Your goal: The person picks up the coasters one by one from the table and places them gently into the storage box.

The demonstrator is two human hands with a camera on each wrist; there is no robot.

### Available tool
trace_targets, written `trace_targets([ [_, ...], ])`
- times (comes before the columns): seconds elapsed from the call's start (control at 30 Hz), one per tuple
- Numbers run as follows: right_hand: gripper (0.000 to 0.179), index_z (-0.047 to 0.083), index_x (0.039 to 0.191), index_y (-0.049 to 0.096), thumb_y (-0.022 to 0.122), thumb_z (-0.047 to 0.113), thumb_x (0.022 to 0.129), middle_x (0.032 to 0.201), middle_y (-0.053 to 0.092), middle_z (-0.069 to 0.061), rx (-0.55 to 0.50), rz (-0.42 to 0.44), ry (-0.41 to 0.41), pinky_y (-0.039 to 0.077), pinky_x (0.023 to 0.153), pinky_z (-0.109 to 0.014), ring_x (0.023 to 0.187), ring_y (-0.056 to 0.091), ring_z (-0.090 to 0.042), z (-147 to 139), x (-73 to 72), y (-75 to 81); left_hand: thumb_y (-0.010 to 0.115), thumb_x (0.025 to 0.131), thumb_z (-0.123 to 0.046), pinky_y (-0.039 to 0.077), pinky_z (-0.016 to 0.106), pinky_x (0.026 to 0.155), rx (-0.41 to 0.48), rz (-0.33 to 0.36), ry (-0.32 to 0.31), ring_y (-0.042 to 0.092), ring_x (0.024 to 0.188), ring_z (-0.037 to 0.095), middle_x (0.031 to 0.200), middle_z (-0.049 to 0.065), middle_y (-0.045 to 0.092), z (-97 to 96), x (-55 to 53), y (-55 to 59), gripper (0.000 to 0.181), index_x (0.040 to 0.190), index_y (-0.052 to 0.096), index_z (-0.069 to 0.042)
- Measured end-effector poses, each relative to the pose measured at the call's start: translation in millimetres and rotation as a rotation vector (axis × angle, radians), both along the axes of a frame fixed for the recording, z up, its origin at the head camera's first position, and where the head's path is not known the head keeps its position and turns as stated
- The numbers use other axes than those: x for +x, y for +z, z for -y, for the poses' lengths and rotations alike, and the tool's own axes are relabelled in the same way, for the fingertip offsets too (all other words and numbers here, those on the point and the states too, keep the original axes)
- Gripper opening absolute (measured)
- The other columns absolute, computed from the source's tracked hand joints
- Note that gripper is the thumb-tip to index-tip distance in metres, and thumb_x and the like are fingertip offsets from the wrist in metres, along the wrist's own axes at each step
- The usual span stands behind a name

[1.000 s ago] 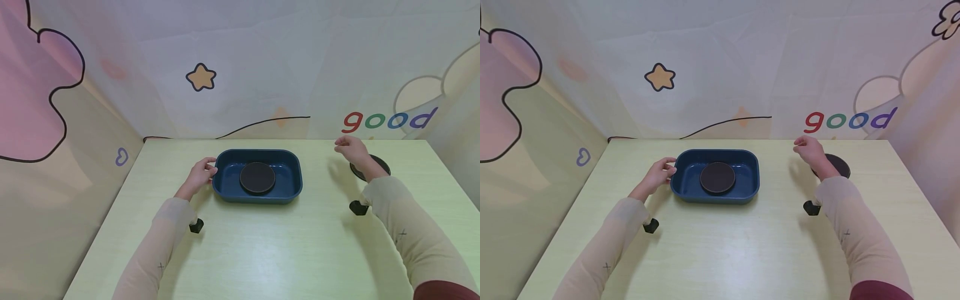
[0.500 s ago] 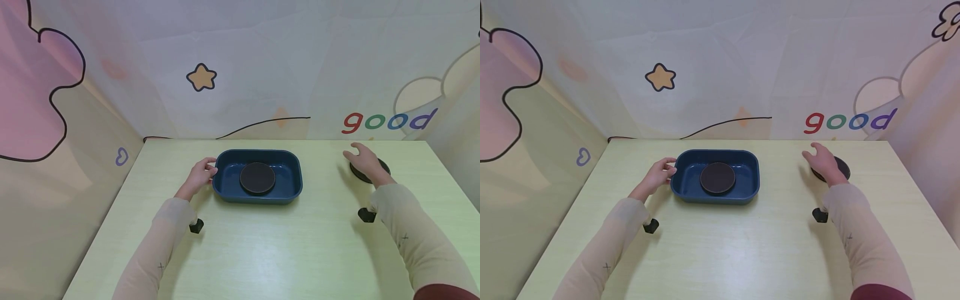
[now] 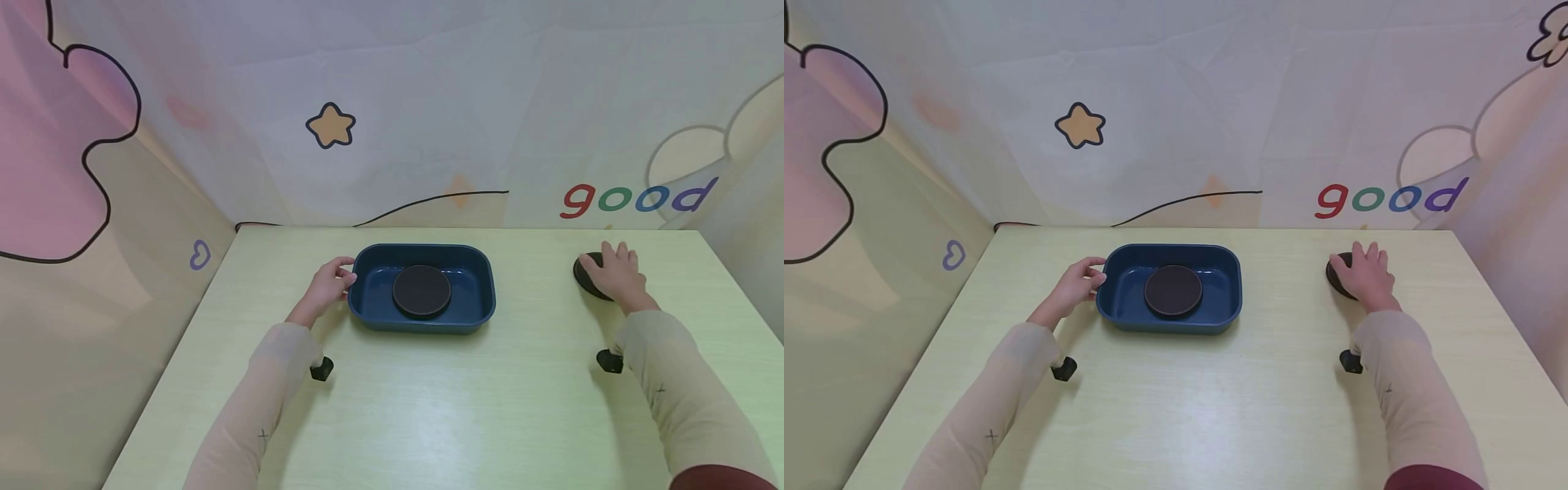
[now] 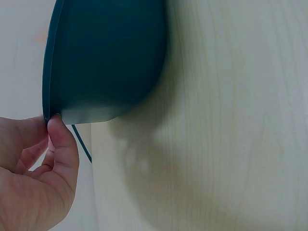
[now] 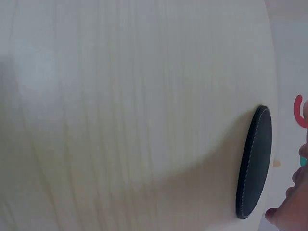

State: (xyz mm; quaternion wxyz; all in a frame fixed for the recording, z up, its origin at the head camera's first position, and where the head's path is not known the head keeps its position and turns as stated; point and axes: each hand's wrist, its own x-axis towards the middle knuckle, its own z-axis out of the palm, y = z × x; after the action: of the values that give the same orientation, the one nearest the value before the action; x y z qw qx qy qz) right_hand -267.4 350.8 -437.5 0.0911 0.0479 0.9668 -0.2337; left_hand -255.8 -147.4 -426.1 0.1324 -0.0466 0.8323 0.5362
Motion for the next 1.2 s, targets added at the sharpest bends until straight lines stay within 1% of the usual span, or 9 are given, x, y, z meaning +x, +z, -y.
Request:
trace_targets([
  [0.23, 0.086, -0.011, 0.135, -0.001, 0.016, 0.059, 0.088, 0.133, -0.009, -0.041, 0.029, 0.022, -0.006, 0.01, 0.086, -0.073, 0.122, -0.009, -0.056, -7.7, 7.7, -5.9, 0.047, 0.091, -0.009, 0.047, 0.021, 0.058, -0.002, -0.005, -0.002, 0.055, 0.072, 0.02, 0.094, 0.009, 0.045, -0.9, -0.9, 0.9, 0.036, 0.127, 0.042, -0.01],
  [0.5, 0.09, -0.015, 0.133, -0.002, 0.018, 0.06, 0.087, 0.13, -0.009, -0.045, 0.031, 0.057, -0.035, 0.01, 0.086, -0.073, 0.121, -0.009, -0.057, -17.2, 12.9, -15.4, 0.047, 0.091, -0.009, 0.048, 0.024, 0.061, 0.0, -0.002, -0.003, 0.054, 0.073, 0.02, 0.093, 0.008, 0.044, -1.4, -1.1, 1.4, 0.037, 0.127, 0.042, -0.01],
  [0.7, 0.095, -0.018, 0.131, 0.004, 0.022, 0.063, 0.086, 0.127, 0.004, -0.044, 0.077, 0.054, -0.051, 0.017, 0.084, -0.071, 0.117, 0.003, -0.055, -20.0, 13.7, -20.3, 0.047, 0.091, -0.009, 0.047, 0.021, 0.058, 0.006, -0.005, -0.001, 0.055, 0.075, 0.022, 0.092, 0.008, 0.044, -1.7, -1.0, 1.9, 0.036, 0.127, 0.043, -0.01],
  [0.8, 0.096, -0.019, 0.13, 0.006, 0.024, 0.063, 0.085, 0.125, 0.008, -0.043, 0.093, 0.053, -0.052, 0.02, 0.084, -0.07, 0.115, 0.007, -0.054, -21.6, 12.8, -22.4, 0.047, 0.091, -0.008, 0.047, 0.02, 0.058, 0.005, -0.005, -0.004, 0.055, 0.075, 0.022, 0.093, 0.008, 0.045, -1.5, -0.8, 2.0, 0.036, 0.127, 0.042, -0.01],
  [1.07, 0.095, -0.02, 0.128, 0.012, 0.035, 0.062, 0.084, 0.123, 0.02, -0.042, 0.093, 0.066, -0.047, 0.026, 0.082, -0.068, 0.112, 0.02, -0.054, -25.4, 9.8, -21.1, 0.047, 0.091, -0.009, 0.048, 0.021, 0.058, -0.002, -0.002, 0.0, 0.055, 0.074, 0.021, 0.093, 0.008, 0.044, -0.9, -0.5, 1.1, 0.036, 0.127, 0.042, -0.01],
  [1.2, 0.099, -0.017, 0.131, 0.009, 0.045, 0.06, 0.081, 0.127, 0.021, -0.042, 0.064, 0.094, -0.051, 0.025, 0.085, -0.068, 0.113, 0.022, -0.055, -26.9, 8.8, -15.4, 0.046, 0.091, -0.01, 0.047, 0.02, 0.058, -0.013, 0.002, -0.002, 0.054, 0.074, 0.02, 0.095, 0.008, 0.044, -0.7, 0.1, 1.6, 0.036, 0.127, 0.042, -0.01],
])
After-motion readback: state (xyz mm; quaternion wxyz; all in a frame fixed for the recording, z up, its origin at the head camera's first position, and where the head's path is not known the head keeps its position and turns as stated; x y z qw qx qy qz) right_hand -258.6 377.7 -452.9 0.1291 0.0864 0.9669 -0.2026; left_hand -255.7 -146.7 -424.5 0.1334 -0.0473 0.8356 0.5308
